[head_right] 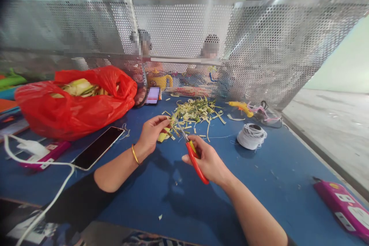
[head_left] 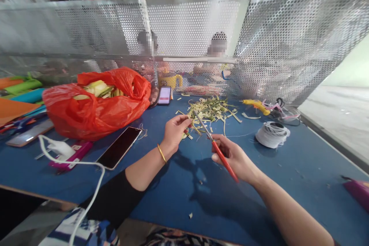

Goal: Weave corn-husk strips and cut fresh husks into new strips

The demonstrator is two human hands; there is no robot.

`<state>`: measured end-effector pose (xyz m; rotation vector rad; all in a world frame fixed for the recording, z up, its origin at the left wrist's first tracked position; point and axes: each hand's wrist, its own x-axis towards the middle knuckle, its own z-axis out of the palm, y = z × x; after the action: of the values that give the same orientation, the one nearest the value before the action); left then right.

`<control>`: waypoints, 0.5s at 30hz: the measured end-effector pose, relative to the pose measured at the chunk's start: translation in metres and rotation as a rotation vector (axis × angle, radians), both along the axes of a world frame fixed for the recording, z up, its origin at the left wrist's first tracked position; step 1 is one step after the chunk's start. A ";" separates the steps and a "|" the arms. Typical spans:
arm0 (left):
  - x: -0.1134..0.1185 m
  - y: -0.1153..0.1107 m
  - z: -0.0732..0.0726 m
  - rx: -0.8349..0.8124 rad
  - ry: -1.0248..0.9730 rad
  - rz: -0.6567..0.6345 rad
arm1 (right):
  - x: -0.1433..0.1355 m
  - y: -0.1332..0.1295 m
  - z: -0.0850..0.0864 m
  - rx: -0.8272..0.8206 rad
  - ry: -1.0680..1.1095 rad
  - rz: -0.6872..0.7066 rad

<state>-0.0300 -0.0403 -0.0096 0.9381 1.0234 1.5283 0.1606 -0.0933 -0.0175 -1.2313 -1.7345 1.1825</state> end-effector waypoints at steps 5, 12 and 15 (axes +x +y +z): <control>-0.001 0.001 0.000 -0.041 -0.037 -0.007 | 0.000 0.000 0.000 0.078 -0.170 -0.056; -0.002 0.002 -0.002 -0.068 -0.071 -0.050 | 0.001 -0.002 0.004 0.316 -0.418 -0.156; -0.002 0.002 -0.002 -0.099 -0.083 -0.071 | 0.001 -0.003 0.004 0.339 -0.443 -0.135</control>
<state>-0.0320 -0.0386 -0.0120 0.8273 0.9869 1.4330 0.1617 -0.0960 -0.0133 -1.4398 -2.0251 0.5284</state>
